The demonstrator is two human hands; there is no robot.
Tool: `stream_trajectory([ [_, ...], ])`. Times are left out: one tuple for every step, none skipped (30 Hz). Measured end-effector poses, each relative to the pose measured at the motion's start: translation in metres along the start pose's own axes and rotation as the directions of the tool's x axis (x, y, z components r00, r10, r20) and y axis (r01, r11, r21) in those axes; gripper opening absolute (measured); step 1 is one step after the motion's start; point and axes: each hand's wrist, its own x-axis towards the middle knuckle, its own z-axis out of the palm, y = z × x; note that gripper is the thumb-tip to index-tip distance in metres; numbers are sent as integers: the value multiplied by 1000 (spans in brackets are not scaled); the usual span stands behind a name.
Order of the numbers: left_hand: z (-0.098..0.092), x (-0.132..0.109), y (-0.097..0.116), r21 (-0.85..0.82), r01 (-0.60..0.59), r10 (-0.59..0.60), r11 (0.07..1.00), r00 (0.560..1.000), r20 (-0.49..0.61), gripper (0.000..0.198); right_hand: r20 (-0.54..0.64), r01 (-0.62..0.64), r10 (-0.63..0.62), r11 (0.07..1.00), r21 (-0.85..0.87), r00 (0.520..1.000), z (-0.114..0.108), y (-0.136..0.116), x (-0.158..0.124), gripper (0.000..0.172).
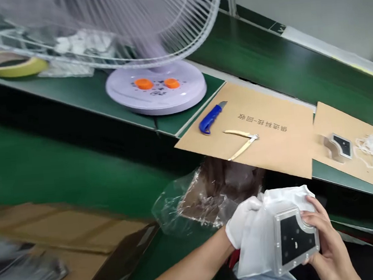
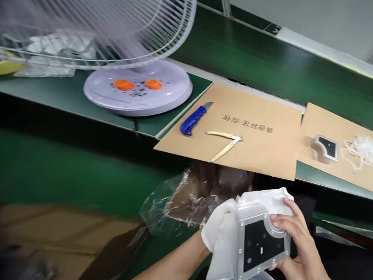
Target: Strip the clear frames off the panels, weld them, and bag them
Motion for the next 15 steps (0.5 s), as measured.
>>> stream_trajectory([
  [13, 13, -2, -74, 66, -61, 995, 996, 62, 64, -1, 0, 0, 1000, -7, 1000, -8, 3, -5, 46],
  [25, 26, -1, -97, 118, -109, 988, 990, 86, 63, -21, -7, 7, 1000, -26, 1000, -17, 5, -11, 47],
  [38, 38, 0, -90, 152, -144, 984, 985, 91, 63, -57, -19, 16, 998, -56, 998, -28, 6, -20, 49],
  [51, 49, 3, -55, 169, -164, 984, 983, 89, 65, -103, -33, 23, 995, -97, 994, -39, 7, -30, 50],
  [65, 59, 5, 19, 163, -164, 986, 983, 82, 69, -149, -46, 24, 988, -147, 988, -50, 8, -39, 51],
  [79, 69, 8, 121, 135, -145, 983, 987, 74, 74, -190, -57, 18, 978, -202, 982, -60, 8, -49, 51],
  [94, 79, 10, 236, 98, -118, 967, 990, 74, 77, -226, -69, 10, 964, -256, 974, -70, 8, -57, 52],
  [109, 89, 12, 347, 59, -93, 936, 992, 82, 77, -264, -86, 2, 948, -306, 964, -78, 8, -63, 53],
  [124, 99, 13, 436, 30, -79, 899, 992, 95, 72, -301, -100, -11, 932, -348, 953, -86, 8, -68, 53],
  [138, 109, 14, 512, 7, -75, 859, 991, 111, 64, -336, -113, -25, 916, -384, 941, -93, 8, -70, 54],
  [152, 120, 14, 578, -19, -74, 816, 988, 137, 58, -369, -123, -43, 902, -414, 929, -100, 9, -70, 54],
  [164, 131, 14, 640, -56, -77, 767, 981, 179, 54, -396, -128, -64, 889, -440, 916, -107, 10, -69, 55],
  [175, 143, 15, 702, -113, -76, 703, 969, 233, 53, -423, -131, -89, 876, -464, 902, -114, 11, -66, 56],
  [185, 156, 17, 753, -183, -68, 632, 955, 289, 51, -454, -136, -117, 863, -487, 883, -121, 13, -63, 58],
  [193, 171, 21, 791, -254, -52, 557, 940, 338, 50, -494, -150, -143, 849, -507, 858, -128, 14, -59, 59],
])
